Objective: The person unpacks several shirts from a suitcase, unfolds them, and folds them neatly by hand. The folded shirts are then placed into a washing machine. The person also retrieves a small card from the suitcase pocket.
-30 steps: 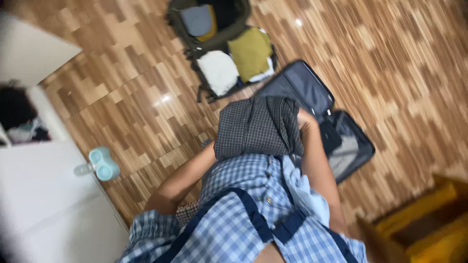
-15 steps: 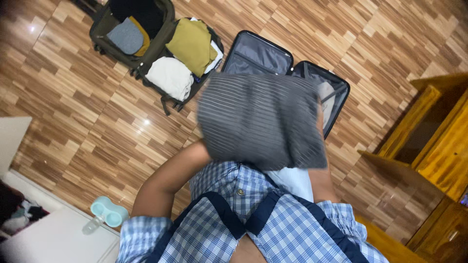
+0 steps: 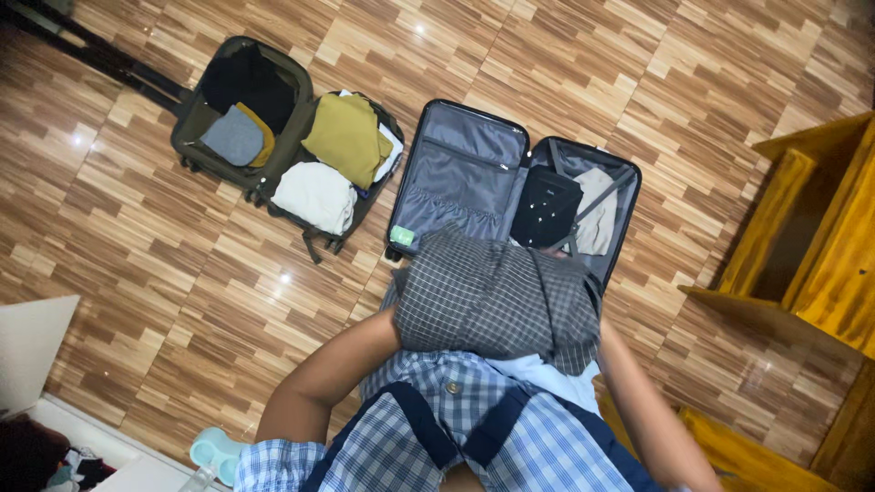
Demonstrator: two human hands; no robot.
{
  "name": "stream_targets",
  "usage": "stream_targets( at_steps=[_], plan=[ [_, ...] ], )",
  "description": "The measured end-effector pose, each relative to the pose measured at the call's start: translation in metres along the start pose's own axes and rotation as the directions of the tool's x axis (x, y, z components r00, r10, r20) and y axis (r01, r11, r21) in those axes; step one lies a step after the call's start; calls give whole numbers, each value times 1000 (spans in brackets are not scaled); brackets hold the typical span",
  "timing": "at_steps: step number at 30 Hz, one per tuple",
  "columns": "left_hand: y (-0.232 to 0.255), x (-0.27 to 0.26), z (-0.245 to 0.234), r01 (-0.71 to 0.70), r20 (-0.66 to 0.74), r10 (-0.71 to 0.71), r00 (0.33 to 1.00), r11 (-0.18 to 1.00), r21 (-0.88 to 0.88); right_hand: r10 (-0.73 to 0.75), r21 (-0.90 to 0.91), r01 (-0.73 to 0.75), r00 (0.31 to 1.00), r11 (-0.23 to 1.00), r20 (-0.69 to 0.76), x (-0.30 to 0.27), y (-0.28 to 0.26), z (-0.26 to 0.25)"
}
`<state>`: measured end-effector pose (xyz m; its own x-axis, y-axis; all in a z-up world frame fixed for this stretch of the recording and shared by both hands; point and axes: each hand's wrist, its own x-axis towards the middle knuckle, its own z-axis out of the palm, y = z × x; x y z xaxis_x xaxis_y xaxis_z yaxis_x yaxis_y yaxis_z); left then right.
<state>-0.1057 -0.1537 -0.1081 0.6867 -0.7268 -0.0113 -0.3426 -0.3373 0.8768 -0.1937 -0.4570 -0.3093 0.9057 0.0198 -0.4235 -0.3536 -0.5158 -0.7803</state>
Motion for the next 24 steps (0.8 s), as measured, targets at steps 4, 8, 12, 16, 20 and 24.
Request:
stream_targets(
  at_steps=[4,8,12,16,20,24],
  plan=[
    [3,-7,-19,39,48,-42,998,997,73,235,-232,-191,955,954,183,-110,-21,-14],
    [20,2,-29,-30,66,21,998,990,136,172,79,-235,866,969,469,-156,-73,-47],
    [42,19,-48,-98,31,93,995,939,331,-106,189,2,833,982,543,-164,-144,-69],
    [59,14,-72,-19,-16,33,999,836,548,-3,77,-52,811,996,586,-154,-183,-75],
    [81,-5,-95,88,-46,-75,996,772,630,-3,-57,30,904,998,427,-149,-160,-66],
    [109,-29,-113,202,-65,-210,976,740,642,-12,-13,18,939,1000,343,-126,-75,-71]
  ],
)
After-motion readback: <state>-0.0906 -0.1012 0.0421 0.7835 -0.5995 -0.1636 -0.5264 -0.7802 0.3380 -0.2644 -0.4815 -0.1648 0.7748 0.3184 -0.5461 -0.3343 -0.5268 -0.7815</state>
